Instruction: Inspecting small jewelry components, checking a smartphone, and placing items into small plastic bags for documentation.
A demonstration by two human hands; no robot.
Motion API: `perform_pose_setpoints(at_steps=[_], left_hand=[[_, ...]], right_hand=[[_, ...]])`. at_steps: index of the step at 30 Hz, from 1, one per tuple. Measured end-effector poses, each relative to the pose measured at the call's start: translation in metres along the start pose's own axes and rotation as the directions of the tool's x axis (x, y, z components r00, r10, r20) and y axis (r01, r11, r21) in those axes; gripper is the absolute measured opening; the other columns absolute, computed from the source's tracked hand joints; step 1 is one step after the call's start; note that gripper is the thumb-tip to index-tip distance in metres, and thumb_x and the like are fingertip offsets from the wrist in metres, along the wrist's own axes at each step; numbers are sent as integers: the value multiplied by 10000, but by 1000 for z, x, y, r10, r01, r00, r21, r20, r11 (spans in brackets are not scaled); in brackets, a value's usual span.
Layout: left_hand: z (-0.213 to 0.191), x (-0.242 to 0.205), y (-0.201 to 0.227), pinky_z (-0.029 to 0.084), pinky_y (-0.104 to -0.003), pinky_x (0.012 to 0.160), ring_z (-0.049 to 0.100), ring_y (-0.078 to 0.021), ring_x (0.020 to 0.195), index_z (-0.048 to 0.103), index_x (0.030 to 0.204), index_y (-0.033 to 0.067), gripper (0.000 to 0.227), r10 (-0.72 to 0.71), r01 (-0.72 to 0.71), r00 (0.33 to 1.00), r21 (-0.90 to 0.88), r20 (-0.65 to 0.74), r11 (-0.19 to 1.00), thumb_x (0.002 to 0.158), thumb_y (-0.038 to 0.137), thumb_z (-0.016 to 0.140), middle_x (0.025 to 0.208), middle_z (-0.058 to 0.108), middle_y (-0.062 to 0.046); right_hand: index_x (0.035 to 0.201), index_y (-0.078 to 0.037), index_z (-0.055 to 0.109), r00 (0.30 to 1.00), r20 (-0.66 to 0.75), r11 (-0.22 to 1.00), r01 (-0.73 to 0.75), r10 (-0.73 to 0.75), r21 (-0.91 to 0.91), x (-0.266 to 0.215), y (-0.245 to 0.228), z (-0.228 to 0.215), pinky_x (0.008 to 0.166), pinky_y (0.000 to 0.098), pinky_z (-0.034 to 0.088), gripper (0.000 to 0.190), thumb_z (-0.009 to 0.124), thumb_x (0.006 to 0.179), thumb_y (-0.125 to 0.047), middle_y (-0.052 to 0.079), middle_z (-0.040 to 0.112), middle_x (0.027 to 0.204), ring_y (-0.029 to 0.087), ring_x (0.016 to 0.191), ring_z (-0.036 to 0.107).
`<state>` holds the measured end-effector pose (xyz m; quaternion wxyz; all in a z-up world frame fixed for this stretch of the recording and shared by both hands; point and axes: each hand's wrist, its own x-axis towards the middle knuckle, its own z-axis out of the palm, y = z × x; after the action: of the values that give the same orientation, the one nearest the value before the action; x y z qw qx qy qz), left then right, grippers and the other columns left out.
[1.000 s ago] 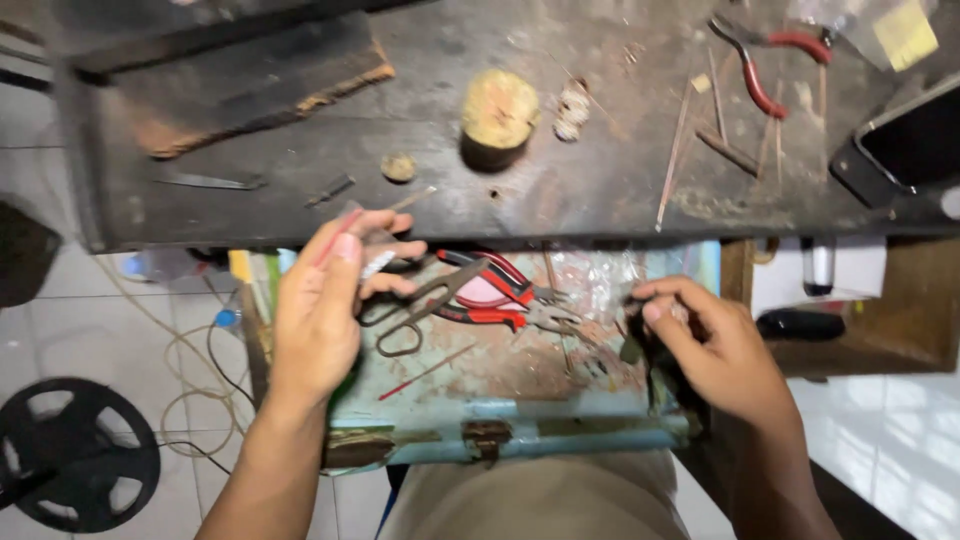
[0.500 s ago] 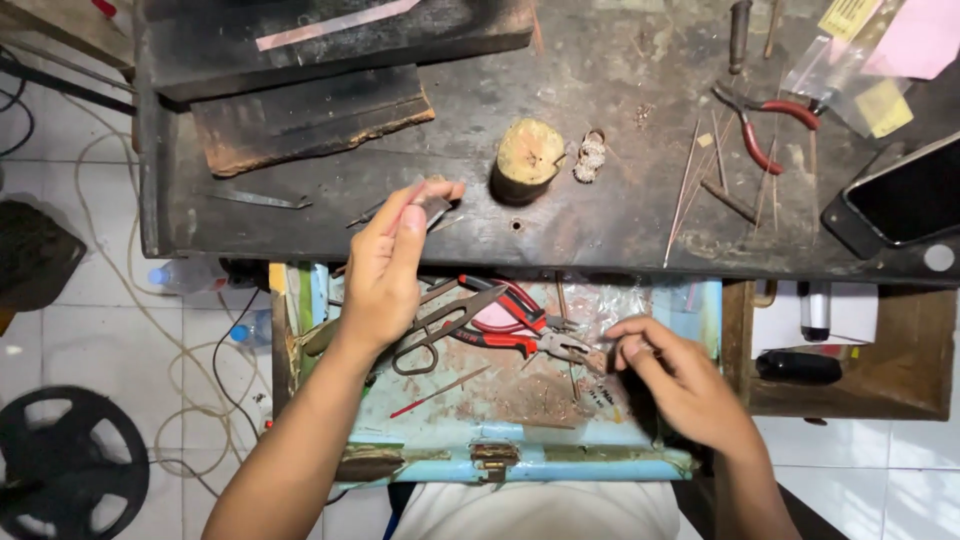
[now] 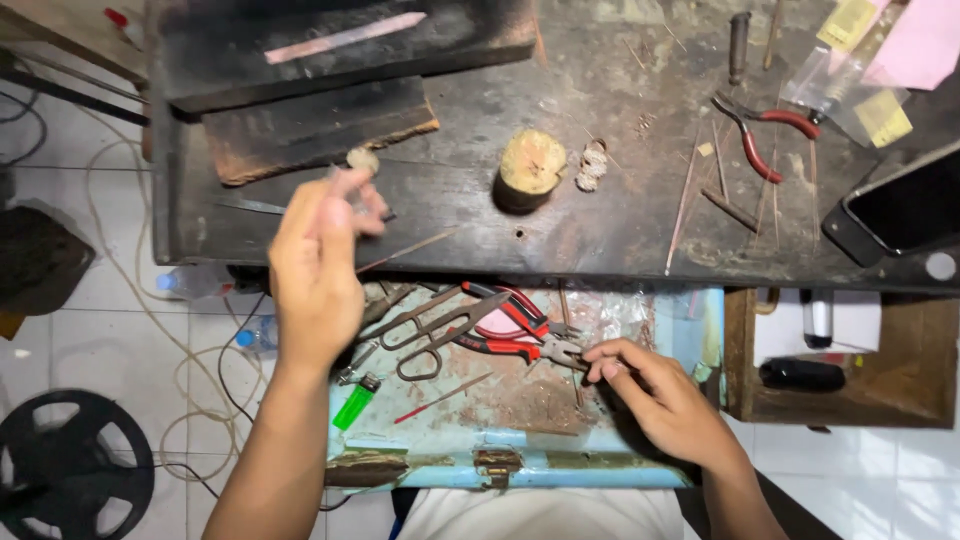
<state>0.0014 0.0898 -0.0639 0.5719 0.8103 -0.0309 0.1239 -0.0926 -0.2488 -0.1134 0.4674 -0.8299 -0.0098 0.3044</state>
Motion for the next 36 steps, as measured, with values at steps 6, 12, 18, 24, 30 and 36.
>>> perform_pose_setpoints(at_steps=[6,12,18,24,30,36], left_hand=[[27,-65,-7,594,-279,641,704,-131,694,690,1183,74,234,-471,597,651,-18,596,802,1002,112,548,936,793,-63],[63,-112,2,599,-278,659,691,-144,623,663,1063,27,217,-339,667,524,-129,782,734,1043,227,584,894,773,-131],[60,-109,13,558,-228,527,714,-115,667,657,991,80,99,-454,719,504,-66,735,692,1035,151,604,878,771,-55],[67,-125,-14,606,-252,587,744,-175,697,704,1026,18,120,-559,795,595,-320,577,516,929,85,726,808,777,-198],[85,-143,-12,625,-303,713,759,-325,820,627,1050,-17,135,-576,733,620,-655,532,184,967,65,696,927,724,-228],[85,-141,-15,601,-303,635,735,-315,749,609,1098,-26,182,-583,733,606,-665,541,144,966,65,695,905,700,-214]], right_hand=[[1190,-136,796,992,-122,992,36,-22,117,6,-15,10,778,221,487,322,573,991,-253,6,787,887,99,821,694],[1128,-164,804,929,-21,928,369,-371,-46,24,-55,30,785,276,542,299,764,870,-310,11,728,957,137,849,701],[860,-125,799,932,-168,947,316,-322,-61,29,-56,33,667,231,523,102,730,888,-195,-22,817,865,84,728,723],[943,-111,810,885,-304,936,339,-352,-99,25,-59,30,719,251,502,116,707,918,-155,10,794,866,128,760,705],[817,-100,698,811,-349,883,433,-470,-181,33,-66,36,672,243,458,159,648,968,-112,-4,713,783,121,687,633],[656,-86,612,756,-355,835,511,-550,-204,49,-76,35,542,270,322,283,765,892,-117,-20,499,582,110,549,412]])
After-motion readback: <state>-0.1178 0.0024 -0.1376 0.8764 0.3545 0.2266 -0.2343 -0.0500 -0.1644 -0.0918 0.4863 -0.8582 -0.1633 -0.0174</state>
